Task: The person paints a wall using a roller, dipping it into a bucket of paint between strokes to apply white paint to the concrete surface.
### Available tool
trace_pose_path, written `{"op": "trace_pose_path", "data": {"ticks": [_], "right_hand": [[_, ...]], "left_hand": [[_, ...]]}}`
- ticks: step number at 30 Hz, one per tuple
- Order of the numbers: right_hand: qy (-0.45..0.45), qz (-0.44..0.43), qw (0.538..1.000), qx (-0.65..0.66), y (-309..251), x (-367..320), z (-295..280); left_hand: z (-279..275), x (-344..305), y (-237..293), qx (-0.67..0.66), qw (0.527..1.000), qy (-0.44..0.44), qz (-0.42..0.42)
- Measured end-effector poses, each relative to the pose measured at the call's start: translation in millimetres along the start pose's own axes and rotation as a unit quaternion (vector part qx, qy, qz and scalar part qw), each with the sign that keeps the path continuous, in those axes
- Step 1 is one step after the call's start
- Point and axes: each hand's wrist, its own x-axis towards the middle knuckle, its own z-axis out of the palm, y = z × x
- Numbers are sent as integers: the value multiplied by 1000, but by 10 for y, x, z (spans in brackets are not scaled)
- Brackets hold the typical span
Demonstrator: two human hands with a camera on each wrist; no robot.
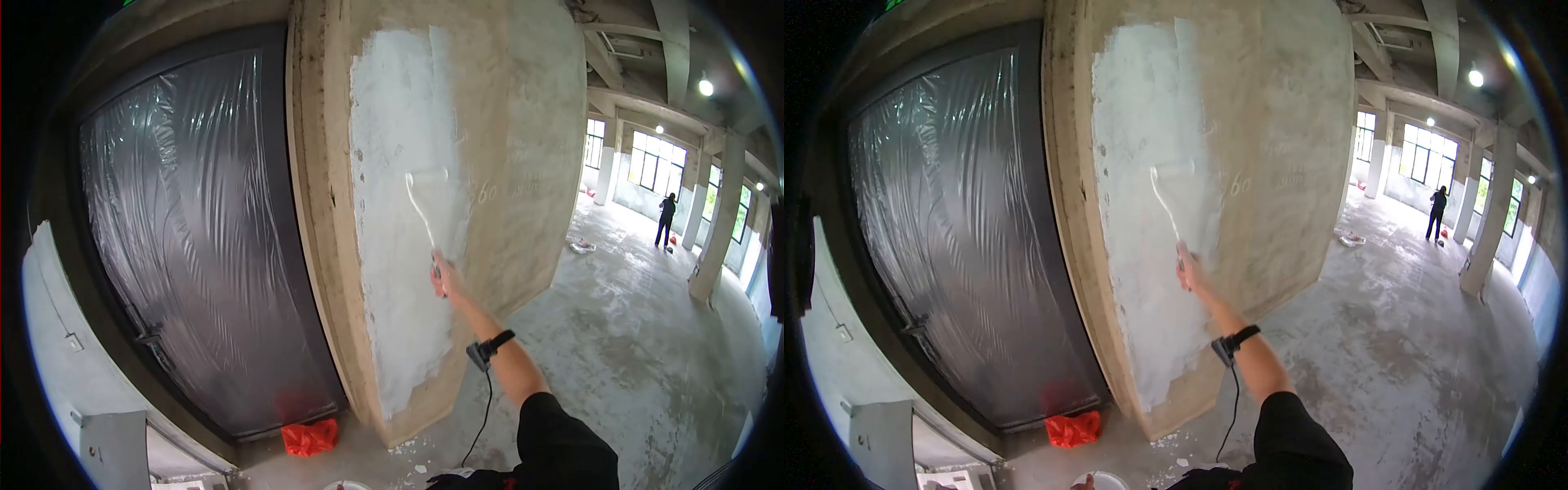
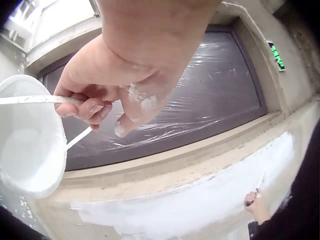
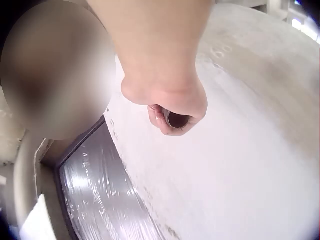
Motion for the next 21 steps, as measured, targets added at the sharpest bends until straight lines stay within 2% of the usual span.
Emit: {"op": "trace_pose_path", "data": {"ticks": [6, 13, 17, 19, 21], "right_hand": [[-55, -83, 994, -50, -1202, 505, 38], [-78, -120, 990, -11, -2334, 816, 300], [-82, -120, 989, 10, -2528, 806, 438], [-154, -70, 983, 71, -2476, 818, 459], [-144, -73, 985, 64, -2376, 796, 431]], "left_hand": [[106, 36, -60, 16, 1000, -4, 16], [218, 73, -163, 42, 998, -2, 42], [367, 71, -232, 68, 995, -1, 69], [417, 86, -287, 86, 992, 2, 89], [474, 91, -358, 108, 988, 9, 112]]}}
